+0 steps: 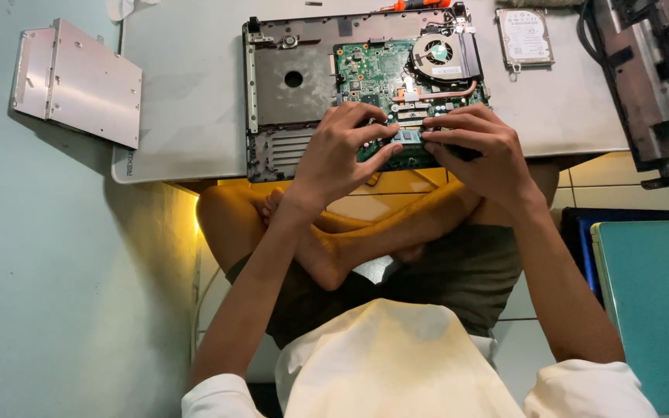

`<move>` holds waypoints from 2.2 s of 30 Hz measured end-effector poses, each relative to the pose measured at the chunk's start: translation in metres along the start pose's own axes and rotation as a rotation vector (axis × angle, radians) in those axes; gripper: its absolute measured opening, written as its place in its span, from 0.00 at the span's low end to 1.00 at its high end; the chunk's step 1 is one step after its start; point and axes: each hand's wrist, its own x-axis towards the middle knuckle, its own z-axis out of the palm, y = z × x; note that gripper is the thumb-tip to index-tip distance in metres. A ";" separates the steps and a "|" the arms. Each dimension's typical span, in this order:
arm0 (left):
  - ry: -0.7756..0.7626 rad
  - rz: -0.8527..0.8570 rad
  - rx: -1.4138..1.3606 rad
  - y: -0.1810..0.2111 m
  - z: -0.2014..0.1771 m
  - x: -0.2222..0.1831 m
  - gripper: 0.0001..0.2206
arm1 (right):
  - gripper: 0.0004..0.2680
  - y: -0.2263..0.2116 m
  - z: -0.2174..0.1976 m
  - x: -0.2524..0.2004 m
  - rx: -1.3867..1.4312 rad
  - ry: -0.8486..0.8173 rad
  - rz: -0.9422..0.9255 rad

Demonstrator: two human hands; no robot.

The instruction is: Installing RAM modules and a hard drive into a laptop motherboard using a screwdriver.

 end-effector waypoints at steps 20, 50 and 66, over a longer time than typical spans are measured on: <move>0.023 0.030 0.104 0.008 0.000 -0.001 0.09 | 0.05 0.004 0.007 -0.009 -0.082 0.078 -0.106; 0.043 0.091 0.203 0.011 -0.003 0.004 0.06 | 0.07 0.002 -0.001 -0.008 -0.163 0.023 -0.051; 0.018 0.036 0.124 0.030 -0.014 0.008 0.19 | 0.08 -0.029 0.024 0.000 -0.255 0.296 -0.097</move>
